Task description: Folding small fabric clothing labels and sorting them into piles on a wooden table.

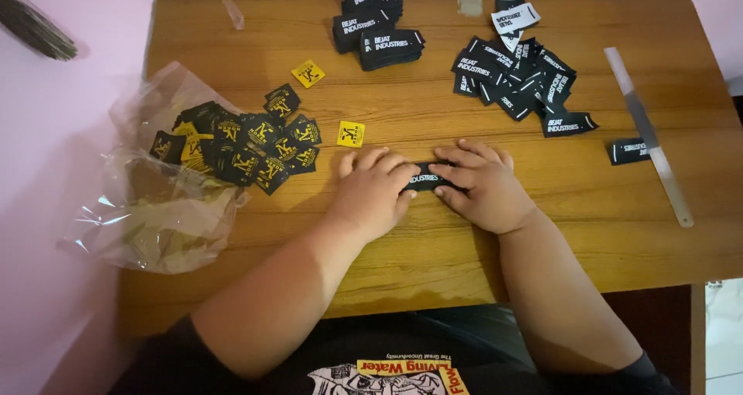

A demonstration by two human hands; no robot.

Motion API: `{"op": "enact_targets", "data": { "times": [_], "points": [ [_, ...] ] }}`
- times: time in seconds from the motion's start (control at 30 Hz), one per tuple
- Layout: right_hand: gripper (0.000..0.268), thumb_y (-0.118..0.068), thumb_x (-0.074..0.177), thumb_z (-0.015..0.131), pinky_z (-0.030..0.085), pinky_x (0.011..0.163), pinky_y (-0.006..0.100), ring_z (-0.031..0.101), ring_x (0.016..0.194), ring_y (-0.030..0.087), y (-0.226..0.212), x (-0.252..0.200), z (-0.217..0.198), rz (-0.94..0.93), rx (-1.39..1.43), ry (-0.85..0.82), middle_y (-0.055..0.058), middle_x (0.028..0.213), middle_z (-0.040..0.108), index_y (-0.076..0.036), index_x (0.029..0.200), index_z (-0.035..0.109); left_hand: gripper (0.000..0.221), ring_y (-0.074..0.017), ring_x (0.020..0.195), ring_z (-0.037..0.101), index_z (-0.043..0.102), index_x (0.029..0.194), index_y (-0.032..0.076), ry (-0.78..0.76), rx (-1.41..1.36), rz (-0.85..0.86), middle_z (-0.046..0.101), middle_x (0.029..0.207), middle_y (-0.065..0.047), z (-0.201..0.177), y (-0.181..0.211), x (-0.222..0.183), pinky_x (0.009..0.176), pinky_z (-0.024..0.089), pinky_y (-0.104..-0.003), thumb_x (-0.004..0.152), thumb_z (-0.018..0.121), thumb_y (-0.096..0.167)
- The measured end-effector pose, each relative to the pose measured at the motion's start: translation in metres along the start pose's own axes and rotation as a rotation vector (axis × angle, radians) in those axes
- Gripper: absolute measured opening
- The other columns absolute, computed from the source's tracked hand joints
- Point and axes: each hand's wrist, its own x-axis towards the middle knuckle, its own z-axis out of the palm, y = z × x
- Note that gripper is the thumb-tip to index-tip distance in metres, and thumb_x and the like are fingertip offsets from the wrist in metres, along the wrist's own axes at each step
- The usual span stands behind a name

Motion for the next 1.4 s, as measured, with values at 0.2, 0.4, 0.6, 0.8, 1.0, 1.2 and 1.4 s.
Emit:
{"op": "enact_targets", "data": {
  "times": [0.2, 0.4, 0.6, 0.8, 1.0, 1.2, 1.4],
  "points": [
    [0.025, -0.022, 0.075, 0.070, 0.042, 0.092, 0.047, 0.058, 0.106, 0.033, -0.007, 0.006, -0.018, -0.216, 0.129, 0.152, 0.007, 0.109, 0.066, -0.019, 0.101, 0.070, 0.032, -0.0224, 0.123, 0.033, 0.054, 0.117, 0.025, 0.081, 0.010, 0.010, 0.048, 0.121, 0.001, 0.012, -0.005, 0.004, 0.099, 0.015, -0.054, 0.087, 0.048, 0.036],
    [0.044, -0.037, 0.084, 0.053, 0.028, 0.090, 0.058, 0.034, 0.118, 0.038, 0.071, -0.001, -0.030, 0.773, -0.126, 0.370, 0.014, 0.128, 0.046, -0.020, 0.125, 0.056, 0.042, -0.0268, 0.120, 0.037, 0.052, 0.123, 0.022, 0.172, -0.006, 0.019, 0.043, 0.133, 0.000, 0.005, -0.001, -0.001, 0.096, 0.019, -0.050, 0.082, 0.052, 0.034],
    [0.041, -0.057, 0.084, 0.048, 0.041, 0.081, 0.057, 0.039, 0.109, 0.029, 0.096, 0.001, -0.016, 0.993, -0.169, -0.007, -0.002, 0.119, 0.044, -0.037, 0.119, 0.056, 0.044, -0.0316, 0.126, 0.030, 0.047, 0.126, 0.017, 0.047, -0.073, 0.025, 0.038, 0.133, -0.008, -0.016, 0.010, -0.012, 0.100, 0.015, -0.059, 0.085, 0.053, 0.031],
    [0.023, -0.042, 0.090, 0.055, 0.043, 0.083, 0.041, 0.052, 0.097, 0.032, 0.068, -0.006, -0.027, 0.875, -0.215, 0.150, 0.006, 0.095, 0.056, -0.025, 0.099, 0.067, 0.040, -0.0304, 0.126, 0.029, 0.051, 0.121, 0.018, 0.081, -0.059, 0.028, 0.038, 0.132, -0.005, -0.008, 0.007, -0.013, 0.100, 0.015, -0.059, 0.084, 0.053, 0.033],
    [0.021, -0.031, 0.089, 0.064, 0.047, 0.074, 0.040, 0.057, 0.083, 0.031, 0.109, -0.010, 0.005, 0.721, -0.264, 0.440, 0.011, 0.077, 0.061, -0.012, 0.089, 0.072, 0.037, -0.0279, 0.126, 0.030, 0.056, 0.115, 0.020, 0.106, -0.044, 0.029, 0.040, 0.131, -0.001, -0.002, 0.007, -0.011, 0.099, 0.017, -0.058, 0.081, 0.055, 0.035],
    [0.011, -0.012, 0.083, 0.078, 0.048, 0.069, 0.030, 0.057, 0.077, 0.022, 0.124, -0.015, 0.010, 0.126, -0.289, 0.913, 0.003, 0.080, 0.055, -0.014, 0.092, 0.071, 0.038, -0.0287, 0.125, 0.032, 0.055, 0.115, 0.020, 0.139, -0.067, 0.060, 0.042, 0.129, -0.003, -0.001, 0.005, -0.011, 0.098, 0.019, -0.060, 0.081, 0.055, 0.036],
    [0.016, -0.014, 0.079, 0.063, 0.049, 0.076, 0.041, 0.058, 0.085, 0.033, -0.017, -0.006, -0.015, -0.478, 0.343, 0.701, 0.011, 0.088, 0.060, -0.007, 0.090, 0.071, 0.069, -0.0387, 0.124, 0.036, 0.036, 0.133, 0.009, 0.355, -0.252, 0.082, 0.039, 0.134, -0.017, -0.013, 0.011, -0.020, 0.097, 0.025, -0.062, 0.078, 0.061, 0.041]
  ]
}}
